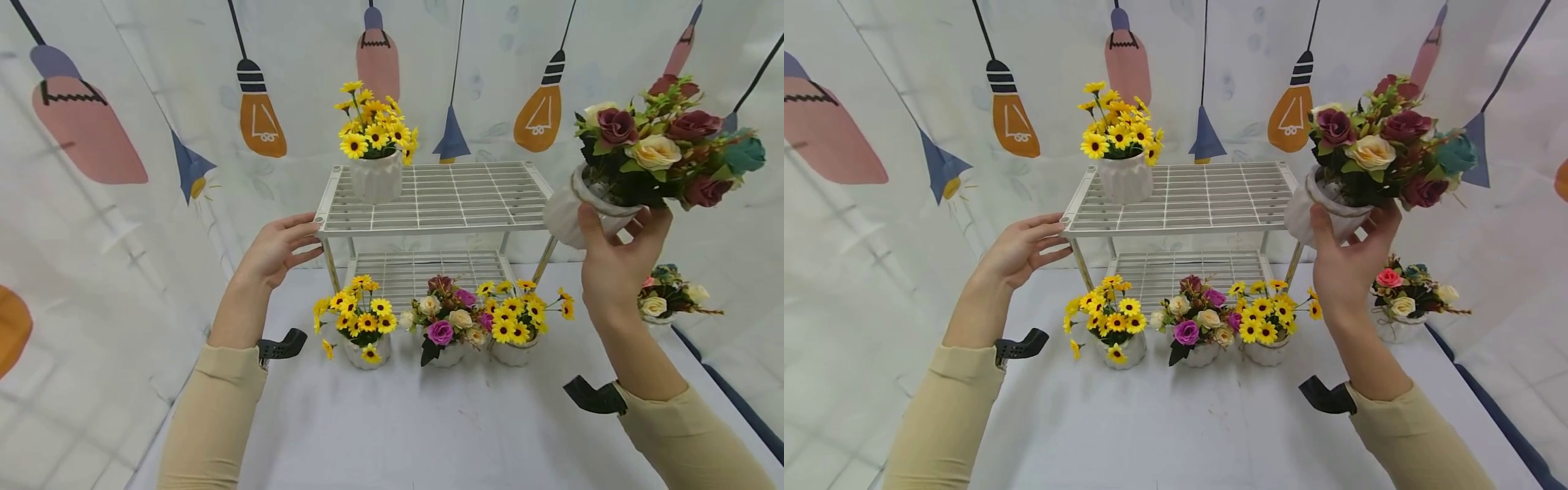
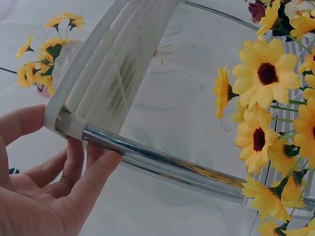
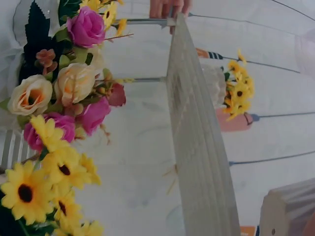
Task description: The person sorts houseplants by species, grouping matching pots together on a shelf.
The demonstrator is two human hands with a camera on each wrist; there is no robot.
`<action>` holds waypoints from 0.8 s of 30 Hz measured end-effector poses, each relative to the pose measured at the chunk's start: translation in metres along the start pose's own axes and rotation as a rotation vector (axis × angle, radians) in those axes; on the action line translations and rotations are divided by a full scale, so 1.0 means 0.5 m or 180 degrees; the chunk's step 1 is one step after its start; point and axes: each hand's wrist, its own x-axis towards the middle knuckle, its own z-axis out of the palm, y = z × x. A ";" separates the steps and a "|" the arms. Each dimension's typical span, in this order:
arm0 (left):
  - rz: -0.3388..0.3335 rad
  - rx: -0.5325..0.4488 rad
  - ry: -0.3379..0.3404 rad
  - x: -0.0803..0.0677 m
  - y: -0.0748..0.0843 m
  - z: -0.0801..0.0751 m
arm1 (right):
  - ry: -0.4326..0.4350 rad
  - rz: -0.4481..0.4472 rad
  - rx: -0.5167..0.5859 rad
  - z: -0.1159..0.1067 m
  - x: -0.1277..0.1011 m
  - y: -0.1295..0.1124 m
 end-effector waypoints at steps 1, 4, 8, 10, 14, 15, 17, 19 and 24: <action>0.0003 -0.0002 0.0003 0.000 0.000 0.000 | -0.0064 0.0042 0.0021 0.008 0.002 0.000; 0.0016 -0.0011 0.0006 0.000 0.000 -0.002 | -0.0252 0.0172 -0.0029 0.033 0.008 0.000; 0.0023 -0.0008 -0.0006 0.000 0.000 -0.001 | -0.0490 0.0388 -0.0223 0.065 0.011 0.008; 0.0025 0.0016 -0.0005 0.000 0.000 0.000 | -0.0586 0.0534 -0.0356 0.081 0.013 0.014; 0.0025 0.0041 -0.0015 0.001 0.000 0.004 | -0.0764 0.0655 -0.0658 0.110 0.019 0.021; 0.0018 0.0039 -0.0010 0.002 0.000 0.005 | -0.0792 0.0670 -0.0698 0.118 0.021 0.022; 0.0011 0.0047 -0.0008 0.001 0.001 0.006 | -0.0857 0.0658 -0.0786 0.135 0.026 0.024; 0.0006 0.0058 -0.0007 0.000 0.002 0.005 | -0.0904 0.0651 -0.0783 0.154 0.032 0.029; 0.0008 0.0082 -0.0007 -0.001 0.003 0.004 | -0.1066 0.0769 -0.0643 0.197 0.044 0.050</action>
